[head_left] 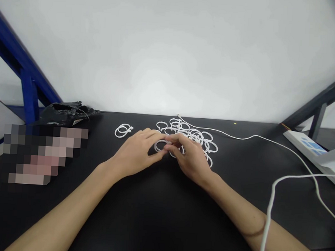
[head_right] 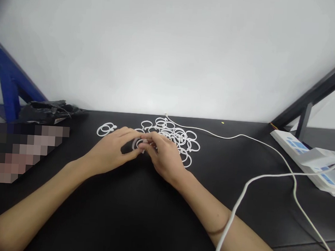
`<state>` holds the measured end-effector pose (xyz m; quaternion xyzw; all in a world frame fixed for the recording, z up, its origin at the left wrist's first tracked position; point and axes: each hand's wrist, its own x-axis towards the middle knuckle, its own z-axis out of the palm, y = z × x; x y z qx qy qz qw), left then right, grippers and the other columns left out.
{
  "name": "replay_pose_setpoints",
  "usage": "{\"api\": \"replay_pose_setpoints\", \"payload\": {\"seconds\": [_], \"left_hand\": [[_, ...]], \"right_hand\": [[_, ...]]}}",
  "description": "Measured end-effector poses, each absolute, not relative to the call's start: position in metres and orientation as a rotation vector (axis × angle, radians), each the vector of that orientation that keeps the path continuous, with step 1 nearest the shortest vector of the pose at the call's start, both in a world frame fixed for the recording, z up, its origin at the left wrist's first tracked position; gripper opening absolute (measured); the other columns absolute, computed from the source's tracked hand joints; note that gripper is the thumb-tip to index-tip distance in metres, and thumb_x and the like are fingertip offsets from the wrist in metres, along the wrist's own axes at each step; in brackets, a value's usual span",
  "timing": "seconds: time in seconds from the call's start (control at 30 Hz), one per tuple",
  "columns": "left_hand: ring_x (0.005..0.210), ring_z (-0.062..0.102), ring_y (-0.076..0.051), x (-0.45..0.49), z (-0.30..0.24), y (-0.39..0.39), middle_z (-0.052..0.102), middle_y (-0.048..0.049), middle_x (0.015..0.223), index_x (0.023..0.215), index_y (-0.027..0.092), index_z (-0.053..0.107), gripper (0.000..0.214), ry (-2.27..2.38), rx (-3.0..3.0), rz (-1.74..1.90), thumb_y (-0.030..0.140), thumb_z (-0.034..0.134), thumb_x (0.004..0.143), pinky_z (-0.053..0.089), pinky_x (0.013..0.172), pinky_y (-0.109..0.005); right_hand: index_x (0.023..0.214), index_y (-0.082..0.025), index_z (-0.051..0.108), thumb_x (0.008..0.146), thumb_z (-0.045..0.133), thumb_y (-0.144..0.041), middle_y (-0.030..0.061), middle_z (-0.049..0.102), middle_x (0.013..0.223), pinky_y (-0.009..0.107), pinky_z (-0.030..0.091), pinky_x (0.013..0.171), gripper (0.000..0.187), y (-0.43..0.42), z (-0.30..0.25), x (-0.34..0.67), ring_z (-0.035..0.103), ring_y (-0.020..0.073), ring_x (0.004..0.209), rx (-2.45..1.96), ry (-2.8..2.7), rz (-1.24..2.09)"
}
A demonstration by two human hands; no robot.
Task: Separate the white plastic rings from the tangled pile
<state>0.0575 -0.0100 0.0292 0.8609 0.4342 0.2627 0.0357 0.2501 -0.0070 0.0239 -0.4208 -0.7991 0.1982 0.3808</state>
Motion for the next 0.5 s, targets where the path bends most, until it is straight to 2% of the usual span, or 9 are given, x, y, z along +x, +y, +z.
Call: {"api": "replay_pose_setpoints", "payload": {"seconds": [0.07, 0.1, 0.2, 0.27, 0.4, 0.5], "left_hand": [[0.105, 0.057, -0.023, 0.049, 0.029, -0.004, 0.065, -0.0046, 0.116, 0.122, 0.023, 0.056, 0.032, 1.536, 2.61, 0.809, 0.035, 0.048, 0.093, 0.048, 0.09, -0.04], [0.107, 0.056, -0.026, 0.043, 0.029, 0.0, 0.064, -0.0065, 0.118, 0.122, 0.022, 0.056, 0.033, 1.677, 2.59, 0.789, 0.034, 0.046, 0.093, 0.048, 0.09, -0.042], [0.11, 0.055, -0.032, 0.022, 0.025, 0.011, 0.061, -0.0132, 0.12, 0.124, 0.017, 0.056, 0.039, 2.076, 2.523, 0.65, 0.03, 0.041, 0.091, 0.047, 0.09, -0.047], [0.11, 0.054, -0.035, 0.009, 0.02, 0.016, 0.06, -0.0165, 0.121, 0.127, 0.014, 0.055, 0.043, 2.22, 2.486, 0.554, 0.027, 0.041, 0.088, 0.048, 0.088, -0.049], [0.108, 0.054, -0.038, -0.005, 0.009, 0.021, 0.06, -0.0197, 0.122, 0.127, 0.013, 0.057, 0.047, 2.326, 2.419, 0.395, 0.027, 0.042, 0.085, 0.048, 0.084, -0.051], [0.113, 0.052, -0.04, 0.0, 0.011, 0.02, 0.058, -0.0198, 0.126, 0.127, 0.012, 0.057, 0.046, 2.332, 2.417, 0.422, 0.027, 0.042, 0.086, 0.047, 0.089, -0.053]], "right_hand": [[0.118, -0.024, 0.057, 0.089, 0.064, -0.03, 0.003, 0.069, 0.096, 0.035, 0.05, 0.084, 0.03, -0.005, 0.021, 0.25, 0.063, 0.0193, 0.092, -1.087, -2.092, 0.414], [0.12, -0.023, 0.056, 0.089, 0.063, -0.031, 0.0044, 0.068, 0.097, 0.038, 0.049, 0.086, 0.033, -0.005, 0.02, 0.25, 0.061, 0.0209, 0.095, -1.088, -2.124, 0.354], [0.111, -0.02, 0.061, 0.091, 0.06, -0.029, 0.0077, 0.065, 0.098, 0.042, 0.048, 0.089, 0.022, -0.003, 0.019, 0.251, 0.056, 0.0239, 0.097, -1.106, -2.231, 0.2], [0.11, -0.019, 0.063, 0.091, 0.06, -0.029, 0.0095, 0.064, 0.099, 0.043, 0.048, 0.089, 0.022, -0.003, 0.018, 0.252, 0.054, 0.0251, 0.097, -1.118, -2.297, 0.141], [0.113, -0.018, 0.066, 0.086, 0.067, -0.036, 0.0115, 0.062, 0.103, 0.044, 0.046, 0.092, 0.032, -0.003, 0.016, 0.252, 0.051, 0.0269, 0.1, -1.092, -2.402, 0.042], [0.105, -0.019, 0.07, 0.087, 0.066, -0.033, 0.0113, 0.061, 0.1, 0.044, 0.046, 0.091, 0.024, -0.004, 0.015, 0.25, 0.05, 0.0262, 0.097, -1.09, -2.45, -0.01]]}}
